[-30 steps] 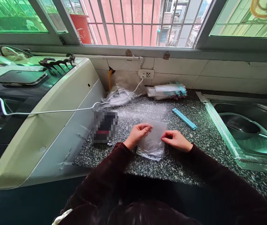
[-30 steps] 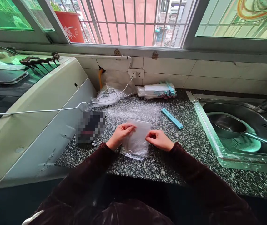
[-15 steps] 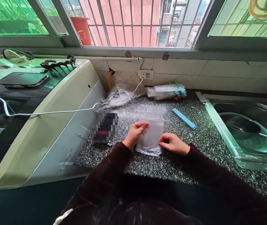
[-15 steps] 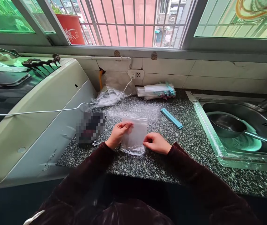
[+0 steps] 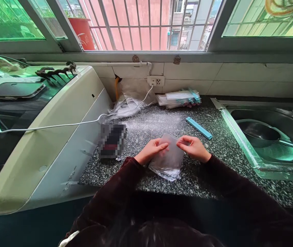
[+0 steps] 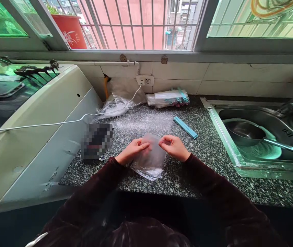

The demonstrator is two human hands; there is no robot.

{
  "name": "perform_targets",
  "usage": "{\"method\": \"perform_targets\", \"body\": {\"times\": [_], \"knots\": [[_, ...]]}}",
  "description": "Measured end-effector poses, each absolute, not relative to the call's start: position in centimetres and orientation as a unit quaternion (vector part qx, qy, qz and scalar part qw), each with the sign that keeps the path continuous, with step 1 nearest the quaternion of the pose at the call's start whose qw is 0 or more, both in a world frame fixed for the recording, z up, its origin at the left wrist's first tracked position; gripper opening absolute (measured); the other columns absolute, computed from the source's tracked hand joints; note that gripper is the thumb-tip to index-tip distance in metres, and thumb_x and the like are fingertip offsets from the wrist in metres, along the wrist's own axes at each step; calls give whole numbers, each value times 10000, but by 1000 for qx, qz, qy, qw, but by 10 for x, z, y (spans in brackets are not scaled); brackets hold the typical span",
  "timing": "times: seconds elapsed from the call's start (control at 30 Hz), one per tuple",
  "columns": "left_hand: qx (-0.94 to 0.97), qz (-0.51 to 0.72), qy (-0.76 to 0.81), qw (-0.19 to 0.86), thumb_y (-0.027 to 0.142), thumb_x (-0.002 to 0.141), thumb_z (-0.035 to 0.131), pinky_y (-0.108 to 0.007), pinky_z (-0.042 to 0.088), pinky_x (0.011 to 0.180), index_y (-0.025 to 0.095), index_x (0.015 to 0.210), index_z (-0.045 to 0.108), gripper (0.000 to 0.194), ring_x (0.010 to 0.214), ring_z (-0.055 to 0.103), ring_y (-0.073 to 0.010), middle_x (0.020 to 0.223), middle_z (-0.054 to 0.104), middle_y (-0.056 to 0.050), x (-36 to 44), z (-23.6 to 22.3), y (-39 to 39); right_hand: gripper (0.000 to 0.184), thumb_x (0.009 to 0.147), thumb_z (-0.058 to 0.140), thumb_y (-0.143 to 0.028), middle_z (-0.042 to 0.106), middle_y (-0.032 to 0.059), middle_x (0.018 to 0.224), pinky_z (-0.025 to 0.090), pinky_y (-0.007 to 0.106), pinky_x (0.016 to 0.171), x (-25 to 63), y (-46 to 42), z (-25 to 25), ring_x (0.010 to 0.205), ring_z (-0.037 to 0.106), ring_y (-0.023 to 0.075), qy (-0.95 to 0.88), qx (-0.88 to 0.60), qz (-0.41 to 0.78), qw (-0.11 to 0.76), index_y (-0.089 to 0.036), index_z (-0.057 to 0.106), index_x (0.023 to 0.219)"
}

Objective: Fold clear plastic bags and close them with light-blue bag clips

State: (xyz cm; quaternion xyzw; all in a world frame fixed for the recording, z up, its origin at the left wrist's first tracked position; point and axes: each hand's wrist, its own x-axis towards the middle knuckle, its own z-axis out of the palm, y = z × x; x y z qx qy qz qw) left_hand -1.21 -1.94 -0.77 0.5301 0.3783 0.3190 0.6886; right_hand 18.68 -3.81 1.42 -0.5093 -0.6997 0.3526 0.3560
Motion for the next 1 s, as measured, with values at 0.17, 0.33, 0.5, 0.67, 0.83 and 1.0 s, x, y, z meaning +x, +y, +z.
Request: {"method": "perform_targets", "body": {"times": [0.17,0.33,0.5,0.67,0.83,1.0], "knots": [[548,245,374,707,586,635,655,-217,370,513,92,712,683,501,488,509,-102,546,612,-28,-18,-9,-17,253,706,583,-414,590,15,628,438,270,608,198,-32,19,599,516,126,-661,-529,354,397,-166,576,656],[524,224,377,730,530,605,710,-253,440,602,104,822,703,478,595,597,-144,682,694,-69,-21,-10,-16,271,689,602,-432,595,16,626,442,271,606,203,-31,20,604,520,129,-656,-530,358,400,-164,581,651],[515,300,339,728,460,611,740,-245,455,671,141,978,670,492,709,618,-142,857,709,-70,-16,-6,-16,270,697,599,-424,582,9,613,431,258,577,197,-35,17,588,513,121,-671,-513,401,355,-159,583,646],[510,376,364,683,519,630,699,-231,439,582,131,885,687,465,580,578,-115,777,698,-58,-10,-8,-13,264,693,612,-421,607,11,622,445,261,579,188,-36,12,589,528,126,-686,-510,413,315,-157,601,675],[520,389,370,664,499,645,693,-238,444,568,122,771,700,398,525,549,-97,733,697,-58,-8,-7,-14,249,711,581,-411,630,23,662,436,259,585,183,-35,14,606,524,128,-696,-522,349,348,-164,620,699],[501,396,381,669,489,621,708,-244,443,551,115,777,701,405,521,552,-107,702,691,-62,-8,-4,-16,261,737,552,-408,615,19,611,417,257,556,183,-35,14,563,496,120,-706,-527,321,348,-171,609,644]]}}
